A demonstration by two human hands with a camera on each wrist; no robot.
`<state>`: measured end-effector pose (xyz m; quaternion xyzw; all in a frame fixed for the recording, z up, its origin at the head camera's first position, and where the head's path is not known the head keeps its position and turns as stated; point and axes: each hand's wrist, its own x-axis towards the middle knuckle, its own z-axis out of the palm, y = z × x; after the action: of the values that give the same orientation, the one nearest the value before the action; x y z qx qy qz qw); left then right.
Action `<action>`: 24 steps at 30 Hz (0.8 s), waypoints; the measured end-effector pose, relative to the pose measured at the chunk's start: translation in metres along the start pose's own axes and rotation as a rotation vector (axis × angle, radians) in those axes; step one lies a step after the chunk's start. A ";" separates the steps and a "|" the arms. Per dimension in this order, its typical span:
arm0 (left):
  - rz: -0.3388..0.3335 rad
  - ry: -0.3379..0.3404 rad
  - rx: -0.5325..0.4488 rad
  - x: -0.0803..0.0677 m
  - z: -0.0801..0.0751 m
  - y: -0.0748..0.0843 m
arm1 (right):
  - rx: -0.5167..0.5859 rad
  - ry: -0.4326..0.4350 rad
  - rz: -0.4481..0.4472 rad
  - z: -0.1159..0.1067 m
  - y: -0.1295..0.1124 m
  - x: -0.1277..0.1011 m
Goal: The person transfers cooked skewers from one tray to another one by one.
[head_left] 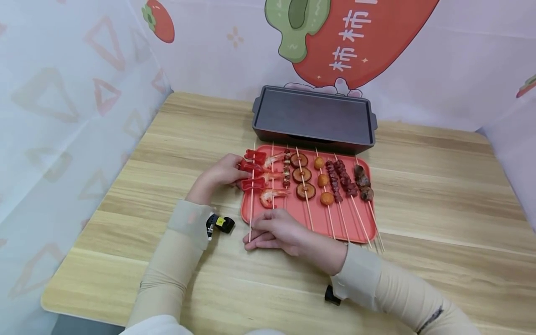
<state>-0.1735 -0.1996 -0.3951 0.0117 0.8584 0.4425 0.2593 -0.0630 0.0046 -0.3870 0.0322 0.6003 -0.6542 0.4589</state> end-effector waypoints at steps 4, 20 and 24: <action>-0.003 -0.005 -0.016 0.001 0.000 -0.001 | 0.046 0.032 -0.007 0.000 -0.001 0.002; 0.010 -0.024 -0.024 0.000 -0.001 0.001 | -0.164 0.066 -0.037 -0.003 0.002 -0.005; 0.060 -0.017 0.017 0.000 0.001 0.003 | -0.214 0.030 -0.038 -0.005 0.002 -0.007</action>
<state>-0.1734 -0.1972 -0.3936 0.0433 0.8592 0.4424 0.2533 -0.0600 0.0128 -0.3852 -0.0187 0.6739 -0.5944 0.4383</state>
